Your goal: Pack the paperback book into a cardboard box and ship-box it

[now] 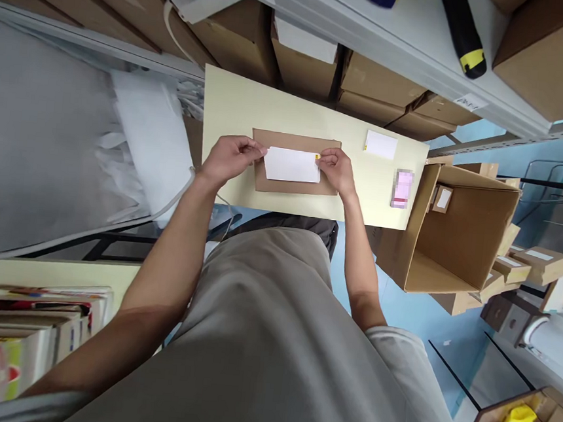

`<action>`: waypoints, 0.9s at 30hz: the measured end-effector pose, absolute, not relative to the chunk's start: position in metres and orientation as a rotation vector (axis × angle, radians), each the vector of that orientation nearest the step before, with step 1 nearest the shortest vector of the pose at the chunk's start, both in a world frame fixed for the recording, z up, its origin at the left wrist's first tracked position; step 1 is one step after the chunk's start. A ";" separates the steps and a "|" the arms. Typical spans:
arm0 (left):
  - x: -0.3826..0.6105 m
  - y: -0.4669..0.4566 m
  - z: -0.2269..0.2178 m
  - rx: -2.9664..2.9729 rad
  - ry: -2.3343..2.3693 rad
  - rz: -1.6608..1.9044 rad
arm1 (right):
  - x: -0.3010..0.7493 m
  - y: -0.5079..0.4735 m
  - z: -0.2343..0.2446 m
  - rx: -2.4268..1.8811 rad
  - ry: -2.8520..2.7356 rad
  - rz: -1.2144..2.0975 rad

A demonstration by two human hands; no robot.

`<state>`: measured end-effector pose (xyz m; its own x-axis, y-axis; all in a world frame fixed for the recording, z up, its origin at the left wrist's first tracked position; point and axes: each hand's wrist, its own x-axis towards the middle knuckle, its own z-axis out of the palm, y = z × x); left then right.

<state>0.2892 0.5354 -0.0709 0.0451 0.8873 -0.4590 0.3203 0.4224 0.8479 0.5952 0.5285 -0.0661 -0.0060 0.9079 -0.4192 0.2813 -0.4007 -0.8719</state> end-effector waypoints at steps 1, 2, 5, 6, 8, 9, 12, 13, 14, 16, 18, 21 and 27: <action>0.289 0.536 -0.073 1.117 1.520 0.613 | 0.595 0.529 -0.068 -1.710 -1.238 1.435; 0.289 0.537 -0.076 1.115 1.523 0.614 | 0.596 0.530 -0.070 -1.712 -1.241 1.437; 0.288 0.540 -0.082 1.105 1.526 0.608 | 0.595 0.533 -0.074 -1.728 -1.236 1.444; 0.288 0.541 -0.084 1.100 1.524 0.606 | 0.595 0.533 -0.075 -1.734 -1.231 1.448; 0.288 0.542 -0.087 1.093 1.520 0.598 | 0.595 0.534 -0.076 -1.744 -1.226 1.457; 0.288 0.542 -0.088 1.090 1.518 0.594 | 0.595 0.534 -0.076 -1.747 -1.228 1.462; 0.289 0.543 -0.089 1.081 1.512 0.592 | 0.596 0.535 -0.076 -1.753 -1.227 1.470; 0.290 0.543 -0.089 1.078 1.511 0.593 | 0.596 0.535 -0.076 -1.753 -1.224 1.471; 0.290 0.543 -0.089 1.075 1.510 0.594 | 0.596 0.535 -0.076 -1.752 -1.218 1.471; 0.290 0.543 -0.089 1.072 1.507 0.595 | 0.596 0.536 -0.077 -1.752 -1.207 1.467; 0.291 0.543 -0.088 1.071 1.501 0.595 | 0.596 0.536 -0.078 -1.752 -1.198 1.460; 0.291 0.543 -0.087 1.061 1.497 0.597 | 0.597 0.537 -0.079 -1.747 -1.190 1.458; 0.294 0.543 -0.087 1.055 1.506 0.600 | 0.598 0.536 -0.082 -1.735 -1.214 1.461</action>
<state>0.2936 0.5425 -0.0870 0.0476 0.8655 -0.4987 0.2860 0.4665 0.8370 0.5984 0.5365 -0.0822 -0.0041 0.8922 -0.4516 0.2803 -0.4325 -0.8570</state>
